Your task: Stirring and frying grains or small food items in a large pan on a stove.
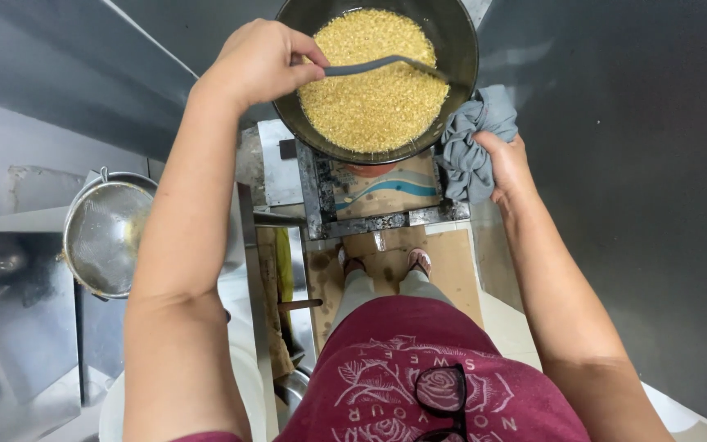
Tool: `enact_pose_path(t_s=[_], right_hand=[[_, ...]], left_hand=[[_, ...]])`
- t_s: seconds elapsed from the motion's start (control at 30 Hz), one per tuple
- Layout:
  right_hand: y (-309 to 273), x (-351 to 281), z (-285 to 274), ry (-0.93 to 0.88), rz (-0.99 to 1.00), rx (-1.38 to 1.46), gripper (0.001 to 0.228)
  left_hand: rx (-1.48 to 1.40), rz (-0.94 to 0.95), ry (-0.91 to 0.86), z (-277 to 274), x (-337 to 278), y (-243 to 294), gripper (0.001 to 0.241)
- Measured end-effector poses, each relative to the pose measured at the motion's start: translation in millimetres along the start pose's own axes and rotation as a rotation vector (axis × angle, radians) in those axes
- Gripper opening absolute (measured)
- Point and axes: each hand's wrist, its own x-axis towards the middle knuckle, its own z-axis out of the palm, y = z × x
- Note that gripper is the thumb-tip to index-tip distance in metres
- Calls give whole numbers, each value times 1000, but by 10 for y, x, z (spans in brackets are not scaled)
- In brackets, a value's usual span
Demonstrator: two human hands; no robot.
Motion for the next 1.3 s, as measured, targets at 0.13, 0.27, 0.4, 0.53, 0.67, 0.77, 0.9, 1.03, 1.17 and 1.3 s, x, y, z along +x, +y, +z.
enact_pose_path(t_s=[0.13,0.27,0.4,0.53,0.67,0.77,0.9,1.03,1.17,1.3], right_hand=[[2,24,-18,31,4,-53,26],[8,27,-27,14,-24,-70,38],[-60,-41,-8,19,-22,-136,26],[-70,-60,8,2,-42,-106,26],[-41,-12,-4,13,-29,-74,33],[-21,8,-8,5,-28,-49,33],[161,46,0,5,-166,-29,67],[162,47,1,6,-172,-35,66],[214,121,-27,7,-188,-37,65],[267,201,-71,31,-168,-10,69]], left_hand=[[109,28,-31,-87,-232,65,17],[356,172,6,-160,-548,97,21],[602,157,113,-446,-1021,298,16],[691,9,21,-691,-1481,504,12],[717,-76,-66,-636,-1703,613,18],[597,-162,-175,-538,-1722,834,23],[366,-132,-60,32,-1766,744,21],[333,-114,56,567,-1592,757,21],[396,-132,196,1141,-1356,586,30],[529,-98,148,1154,-1430,849,34]])
